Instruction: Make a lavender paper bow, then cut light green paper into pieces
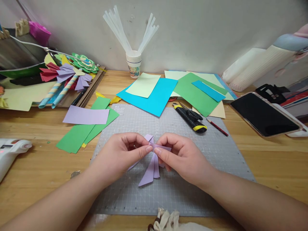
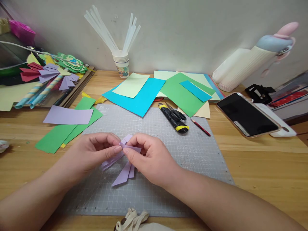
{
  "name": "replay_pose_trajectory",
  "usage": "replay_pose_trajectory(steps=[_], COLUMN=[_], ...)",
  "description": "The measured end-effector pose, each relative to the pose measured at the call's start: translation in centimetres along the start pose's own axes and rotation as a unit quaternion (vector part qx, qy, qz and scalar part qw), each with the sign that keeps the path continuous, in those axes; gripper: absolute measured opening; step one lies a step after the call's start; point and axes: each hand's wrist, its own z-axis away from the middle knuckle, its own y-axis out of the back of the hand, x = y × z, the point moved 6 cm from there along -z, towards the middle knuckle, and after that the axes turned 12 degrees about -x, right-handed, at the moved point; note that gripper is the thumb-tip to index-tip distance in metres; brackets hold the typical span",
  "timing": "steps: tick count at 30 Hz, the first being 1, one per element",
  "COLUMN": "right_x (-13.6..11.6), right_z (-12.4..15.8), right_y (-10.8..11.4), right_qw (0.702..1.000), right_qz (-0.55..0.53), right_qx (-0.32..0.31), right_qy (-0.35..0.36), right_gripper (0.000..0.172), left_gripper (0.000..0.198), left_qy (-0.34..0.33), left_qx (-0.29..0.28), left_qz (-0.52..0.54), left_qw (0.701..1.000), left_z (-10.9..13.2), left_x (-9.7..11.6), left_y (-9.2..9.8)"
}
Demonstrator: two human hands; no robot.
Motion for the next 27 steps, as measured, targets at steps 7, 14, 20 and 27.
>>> replay_pose_trajectory(steps=[7,14,20,27], right_x=[0.0,-0.3,-0.2,0.3], right_z=[0.0,0.0,-0.1,-0.1], right_y=[-0.1,0.0,-0.2,-0.6], right_qw=[1.0,1.0,1.0,0.998], right_qz=[0.001,0.012,-0.011,-0.055], right_qx=[0.001,0.006,-0.007,-0.018], right_qy=[-0.002,0.002,-0.019,-0.039], right_gripper=[0.017,0.017,0.016,0.016], left_gripper=[0.023,0.023,0.025,0.021], left_qy=[0.011,0.014,0.011,-0.029], left_qx=[-0.013,-0.018,-0.058,-0.081], left_qz=[0.014,0.005,0.014,0.002], left_qw=[1.0,1.0,0.998,0.996], left_z=[-0.1,0.0,0.0,0.4], left_x=[-0.1,-0.3,-0.4,0.0], left_y=[-0.2,-0.3,-0.9,-1.1])
